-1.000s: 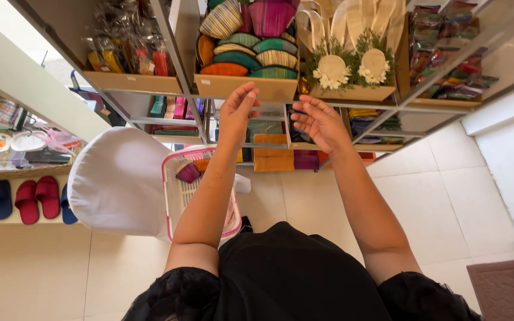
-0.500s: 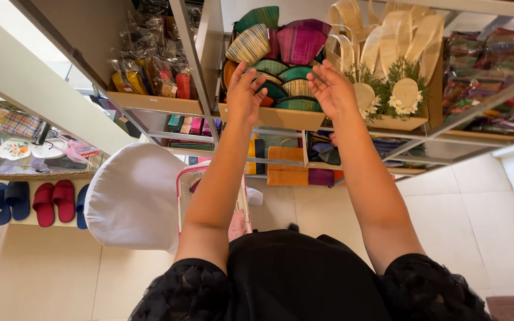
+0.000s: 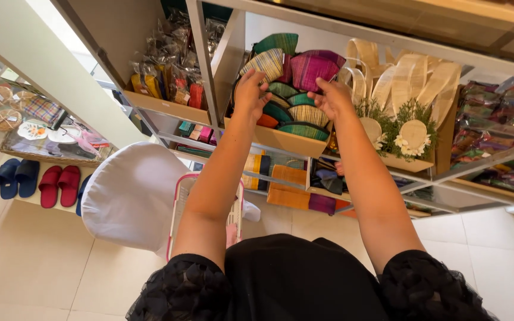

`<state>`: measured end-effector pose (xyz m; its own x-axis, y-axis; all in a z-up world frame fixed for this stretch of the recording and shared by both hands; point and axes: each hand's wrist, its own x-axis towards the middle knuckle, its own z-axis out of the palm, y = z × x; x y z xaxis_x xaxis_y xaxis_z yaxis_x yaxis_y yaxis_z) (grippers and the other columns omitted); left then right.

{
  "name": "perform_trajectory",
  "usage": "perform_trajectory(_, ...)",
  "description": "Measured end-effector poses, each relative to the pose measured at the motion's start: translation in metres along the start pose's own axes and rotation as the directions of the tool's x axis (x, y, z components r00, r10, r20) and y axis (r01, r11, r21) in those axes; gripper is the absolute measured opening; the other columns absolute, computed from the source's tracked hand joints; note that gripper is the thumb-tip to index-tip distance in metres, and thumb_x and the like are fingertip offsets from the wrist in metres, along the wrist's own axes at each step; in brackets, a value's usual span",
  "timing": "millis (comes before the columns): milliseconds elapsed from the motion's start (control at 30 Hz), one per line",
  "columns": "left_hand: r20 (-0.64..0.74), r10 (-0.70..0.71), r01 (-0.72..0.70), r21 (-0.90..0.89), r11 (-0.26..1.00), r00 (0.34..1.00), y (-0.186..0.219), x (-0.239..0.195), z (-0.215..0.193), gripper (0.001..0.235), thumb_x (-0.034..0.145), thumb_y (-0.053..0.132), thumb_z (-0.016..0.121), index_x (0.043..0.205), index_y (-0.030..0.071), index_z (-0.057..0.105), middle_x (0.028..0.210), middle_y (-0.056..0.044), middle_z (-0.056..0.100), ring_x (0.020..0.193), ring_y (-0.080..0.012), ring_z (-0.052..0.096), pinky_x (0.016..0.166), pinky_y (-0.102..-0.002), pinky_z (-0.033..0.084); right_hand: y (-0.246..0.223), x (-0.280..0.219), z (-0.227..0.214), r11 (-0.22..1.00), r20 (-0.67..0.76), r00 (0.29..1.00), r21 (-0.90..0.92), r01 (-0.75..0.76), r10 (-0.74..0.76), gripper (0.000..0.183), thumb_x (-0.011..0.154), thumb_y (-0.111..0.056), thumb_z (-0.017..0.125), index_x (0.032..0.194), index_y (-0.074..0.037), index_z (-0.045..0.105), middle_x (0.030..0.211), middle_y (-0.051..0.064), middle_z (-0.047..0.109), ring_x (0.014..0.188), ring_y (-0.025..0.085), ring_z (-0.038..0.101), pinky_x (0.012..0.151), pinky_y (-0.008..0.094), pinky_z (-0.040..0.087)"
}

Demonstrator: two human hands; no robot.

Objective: Selecting various colorful woven pouches from a display shelf and placing them into a shopping basket.

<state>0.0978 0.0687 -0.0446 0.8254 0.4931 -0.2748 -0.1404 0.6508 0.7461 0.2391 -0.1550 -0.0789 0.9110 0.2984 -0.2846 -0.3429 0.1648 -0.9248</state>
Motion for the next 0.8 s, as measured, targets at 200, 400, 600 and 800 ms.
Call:
perform_trajectory(200,-0.013,-0.016,0.016,0.013,1.000,1.000,0.006,-0.006,0.006,0.076,0.092,0.020,0.071,0.156,0.007,0.034,0.154,-0.021,0.026,0.106,-0.0232,0.054,0.074,-0.039,0.065,0.004,0.010,0.006,0.936,-0.074,0.988,-0.335,0.106,-0.138,0.057,0.086,-0.031,0.088,0.123,-0.005,0.054,0.103,0.013,0.062,0.058,0.019,0.075,0.036,0.020,0.054)
perform_trajectory(400,-0.019,-0.082,0.082,-0.013,0.997,0.996,0.007,0.008,0.005,0.082,0.092,0.025,0.071,0.159,0.007,0.028,0.159,-0.022,0.016,0.109,-0.0273,0.054,0.076,-0.045,0.066,-0.020,-0.026,0.047,0.941,-0.030,0.961,-0.213,0.262,-0.275,0.048,0.090,-0.029,0.083,0.123,-0.003,0.061,0.099,0.011,0.057,0.053,0.016,0.069,0.038,0.024,0.055)
perform_trajectory(600,-0.013,-0.097,0.097,0.010,0.995,0.995,0.049,-0.055,0.026,0.090,0.094,0.054,0.059,0.159,0.001,0.027,0.162,-0.021,0.017,0.114,-0.0278,0.050,0.079,-0.039,0.064,-0.020,-0.011,0.096,0.998,0.218,0.976,-0.040,0.039,-0.029,0.058,0.084,-0.027,0.090,0.124,-0.008,0.053,0.108,0.005,0.053,0.099,0.024,0.067,0.085,0.035,0.063)
perform_trajectory(800,-0.004,-0.109,0.109,-0.004,0.994,0.994,0.054,-0.056,0.027,0.092,0.092,0.067,0.050,0.154,0.000,0.035,0.154,-0.019,0.028,0.115,-0.0293,0.051,0.078,-0.037,0.066,-0.023,0.005,0.118,0.982,0.177,0.982,-0.163,0.091,-0.062,0.086,0.086,-0.038,0.094,0.142,0.002,0.044,0.140,0.015,0.038,0.131,0.031,0.043,0.095,0.044,0.056)
